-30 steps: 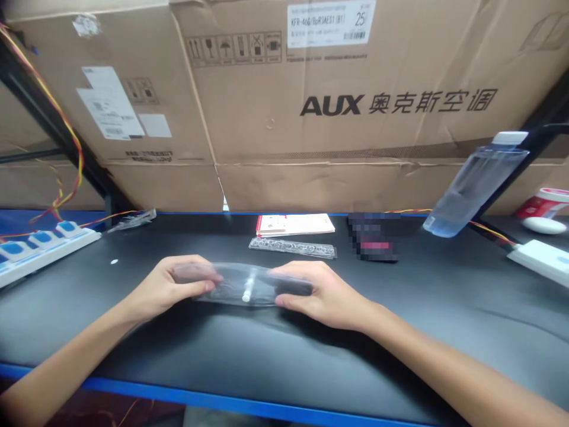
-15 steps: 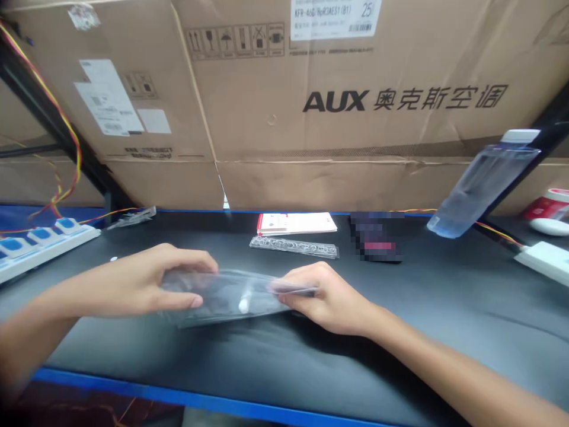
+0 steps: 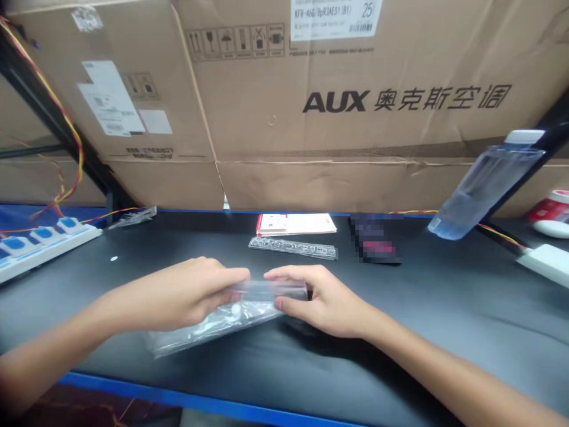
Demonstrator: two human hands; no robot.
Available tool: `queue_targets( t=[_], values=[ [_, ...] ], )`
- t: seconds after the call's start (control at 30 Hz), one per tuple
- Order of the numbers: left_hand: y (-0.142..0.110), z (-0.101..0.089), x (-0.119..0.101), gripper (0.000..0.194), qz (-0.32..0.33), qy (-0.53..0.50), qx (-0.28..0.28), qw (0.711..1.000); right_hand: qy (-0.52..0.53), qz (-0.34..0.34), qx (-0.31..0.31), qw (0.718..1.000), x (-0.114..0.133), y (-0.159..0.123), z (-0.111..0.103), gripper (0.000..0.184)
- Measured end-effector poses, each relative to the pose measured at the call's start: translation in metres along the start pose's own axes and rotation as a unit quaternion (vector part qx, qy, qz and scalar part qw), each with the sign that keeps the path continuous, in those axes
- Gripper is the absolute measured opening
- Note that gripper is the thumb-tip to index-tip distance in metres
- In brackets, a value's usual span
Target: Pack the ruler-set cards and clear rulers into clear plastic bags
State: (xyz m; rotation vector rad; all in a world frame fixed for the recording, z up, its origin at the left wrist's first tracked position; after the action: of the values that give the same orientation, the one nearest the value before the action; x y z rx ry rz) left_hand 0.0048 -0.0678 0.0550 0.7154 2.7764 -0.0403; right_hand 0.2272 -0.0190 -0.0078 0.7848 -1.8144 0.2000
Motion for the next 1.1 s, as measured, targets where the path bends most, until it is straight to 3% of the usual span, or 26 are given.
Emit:
queue_targets(
  t=[0.13,0.23,0.3,0.4,0.57,0.73,0.93,1.1],
  values=[
    [0.008,-0.018,0.03,0.016,-0.018,-0.184,0.041,0.982,0.093,0.057,-0.033,0.994,-0.006,0.004,-0.003,0.037],
    [0.011,-0.016,0.064,0.026,-0.098,-0.281,0.05,0.954,0.123,0.076,-0.044,0.989,-0.009,0.006,-0.004,0.048],
    [0.012,-0.011,0.085,0.031,-0.17,-0.337,0.03,0.926,0.108,0.105,-0.03,0.988,-0.013,0.006,-0.004,0.053],
    [0.012,-0.005,0.112,0.036,-0.263,-0.381,-0.05,0.885,0.075,0.14,0.005,0.987,-0.018,0.004,-0.004,0.046],
    [0.019,0.001,0.145,0.039,-0.341,-0.352,-0.146,0.86,0.034,0.108,0.065,0.991,-0.016,0.004,-0.005,0.029],
    [0.03,0.004,0.153,0.026,-0.362,-0.278,-0.209,0.865,0.006,0.096,0.061,0.993,-0.015,0.004,-0.005,0.024],
    [0.043,0.0,0.146,0.021,-0.357,-0.185,-0.223,0.888,-0.014,0.063,0.056,0.996,-0.015,0.004,-0.003,0.019],
    [0.052,0.004,0.151,0.032,-0.372,-0.094,-0.225,0.896,-0.029,0.049,0.054,0.997,-0.01,0.003,-0.003,0.017]
  ],
)
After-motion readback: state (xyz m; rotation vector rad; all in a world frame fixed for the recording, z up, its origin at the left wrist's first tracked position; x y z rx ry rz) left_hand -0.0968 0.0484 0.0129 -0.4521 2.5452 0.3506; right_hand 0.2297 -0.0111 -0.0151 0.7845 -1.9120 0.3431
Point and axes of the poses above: each hand's wrist, its own y-axis towards the middle knuckle, its own z-axis out of the palm, x = y × z, the point moved 3 cm from there along y, towards the middle knuckle, and after that the axes turned 10 degrees about -x, right-handed, at the moved point
